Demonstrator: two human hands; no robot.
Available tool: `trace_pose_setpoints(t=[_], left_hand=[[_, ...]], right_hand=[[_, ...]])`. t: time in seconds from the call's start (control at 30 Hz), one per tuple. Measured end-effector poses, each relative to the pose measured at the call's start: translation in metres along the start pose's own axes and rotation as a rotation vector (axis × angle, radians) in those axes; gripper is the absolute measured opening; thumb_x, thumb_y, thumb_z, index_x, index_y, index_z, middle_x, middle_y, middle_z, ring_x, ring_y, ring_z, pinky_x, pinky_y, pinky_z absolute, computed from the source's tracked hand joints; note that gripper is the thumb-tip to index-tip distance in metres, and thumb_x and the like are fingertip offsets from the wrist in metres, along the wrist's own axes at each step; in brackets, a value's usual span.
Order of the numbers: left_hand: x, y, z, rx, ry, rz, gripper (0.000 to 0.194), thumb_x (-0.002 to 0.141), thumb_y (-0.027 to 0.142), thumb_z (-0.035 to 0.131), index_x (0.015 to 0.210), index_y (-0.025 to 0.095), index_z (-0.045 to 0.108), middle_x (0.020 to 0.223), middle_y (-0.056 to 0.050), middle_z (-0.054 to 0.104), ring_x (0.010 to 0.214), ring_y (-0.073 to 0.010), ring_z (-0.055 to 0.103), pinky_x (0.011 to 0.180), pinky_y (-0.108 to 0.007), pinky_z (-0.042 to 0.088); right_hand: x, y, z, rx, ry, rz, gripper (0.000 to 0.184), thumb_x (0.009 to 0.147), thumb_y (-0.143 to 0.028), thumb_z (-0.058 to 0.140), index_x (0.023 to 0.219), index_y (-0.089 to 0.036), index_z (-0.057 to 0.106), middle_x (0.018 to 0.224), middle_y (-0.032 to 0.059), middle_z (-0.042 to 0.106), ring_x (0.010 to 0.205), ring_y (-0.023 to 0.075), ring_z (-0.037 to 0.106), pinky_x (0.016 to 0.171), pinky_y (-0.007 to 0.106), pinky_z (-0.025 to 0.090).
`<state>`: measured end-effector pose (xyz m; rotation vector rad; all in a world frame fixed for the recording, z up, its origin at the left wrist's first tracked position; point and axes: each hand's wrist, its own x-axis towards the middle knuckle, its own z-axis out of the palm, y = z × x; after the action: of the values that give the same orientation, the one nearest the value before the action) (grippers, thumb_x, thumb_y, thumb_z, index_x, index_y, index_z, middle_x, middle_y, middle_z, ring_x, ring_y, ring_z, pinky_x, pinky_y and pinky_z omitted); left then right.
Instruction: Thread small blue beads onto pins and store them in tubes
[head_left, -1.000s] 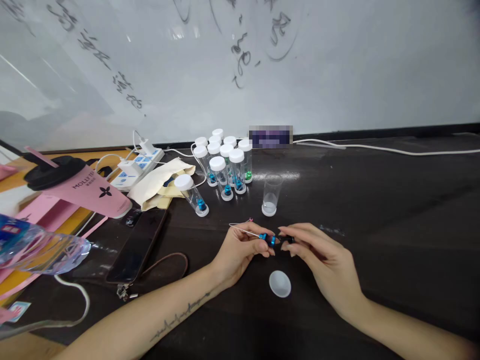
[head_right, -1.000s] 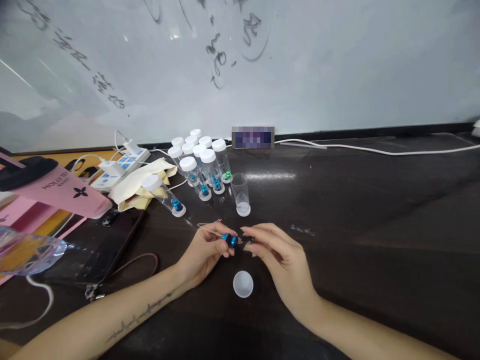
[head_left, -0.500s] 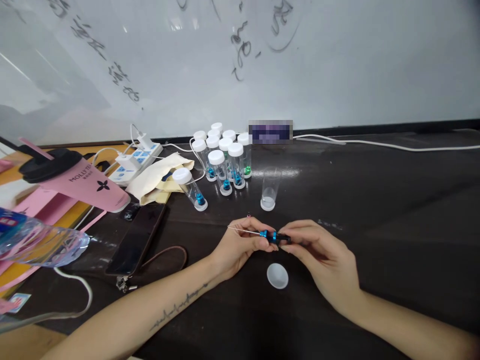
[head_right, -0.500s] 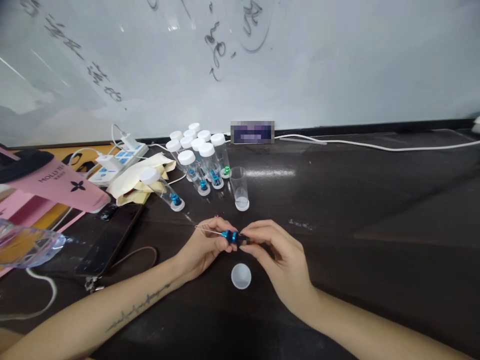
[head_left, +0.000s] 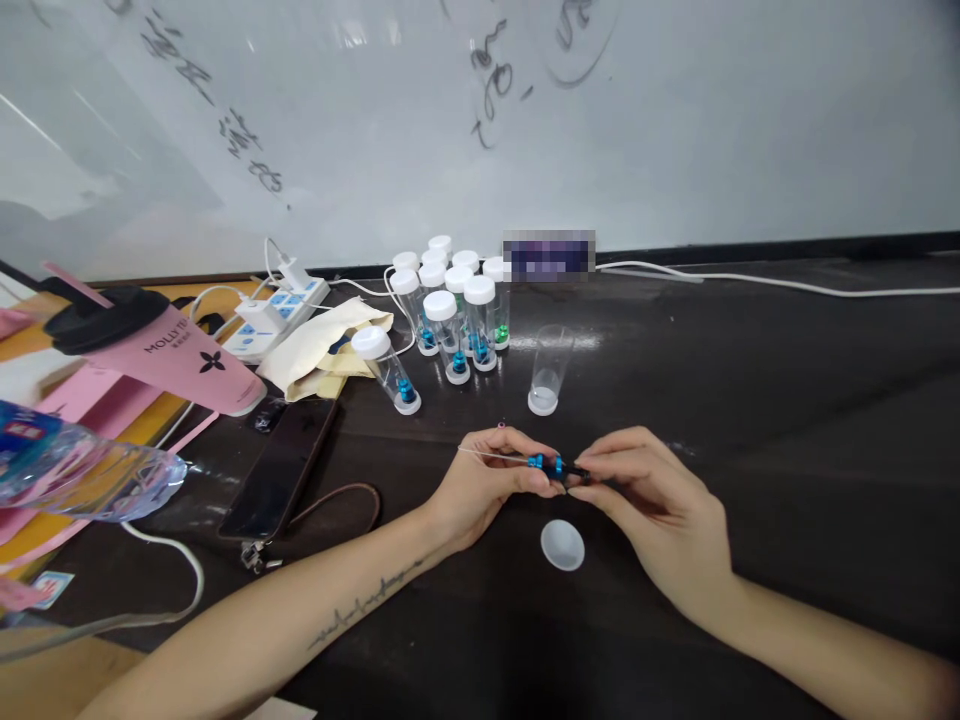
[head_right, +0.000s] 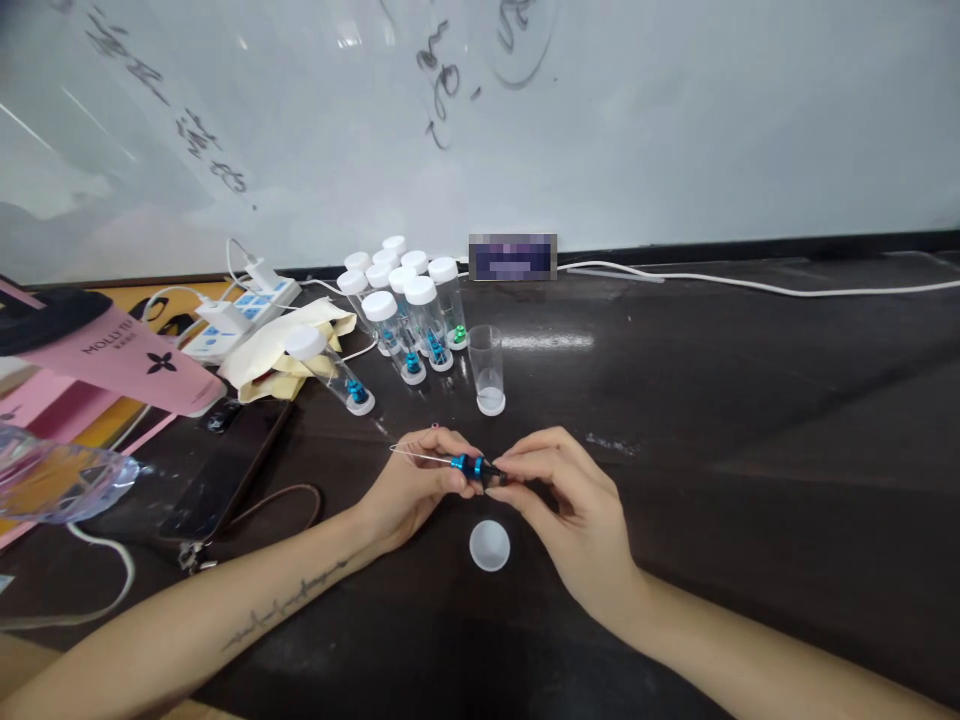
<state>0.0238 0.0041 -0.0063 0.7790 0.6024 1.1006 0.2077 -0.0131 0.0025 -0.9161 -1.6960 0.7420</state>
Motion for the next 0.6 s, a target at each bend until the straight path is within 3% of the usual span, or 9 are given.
trace_pose_setpoints(t=[0.43,0.6], left_hand=[[0.0005,0.0033,0.0006,0.078,-0.001,0.002,0.021,0.060,0.008,0.081,0.078,0.014,0.072,0.079,-0.002,0.071,0.064,-0.0107,0.067,0.064,-0.022,0.054],[0.0004,0.0038,0.0017,0.128,0.020,0.017,0.022,0.057,0.008,0.083,0.076,0.014,0.072,0.080,-0.001,0.070,0.071,-0.0117,0.066,0.068,-0.023,0.053]], right_hand=[[0.0018,0.0034,0.0016,0.105,-0.004,0.136,0.015,0.081,-0.015,0.070,0.093,-0.025,0.068,0.082,-0.0003,0.056,0.064,0.0120,0.062,0.058,0.025,0.052],[0.0025,0.0027,0.0026,0.212,-0.034,0.253,0.011,0.083,-0.018,0.068,0.092,-0.023,0.065,0.077,-0.0016,0.058,0.059,0.0117,0.064,0.056,0.024,0.053]])
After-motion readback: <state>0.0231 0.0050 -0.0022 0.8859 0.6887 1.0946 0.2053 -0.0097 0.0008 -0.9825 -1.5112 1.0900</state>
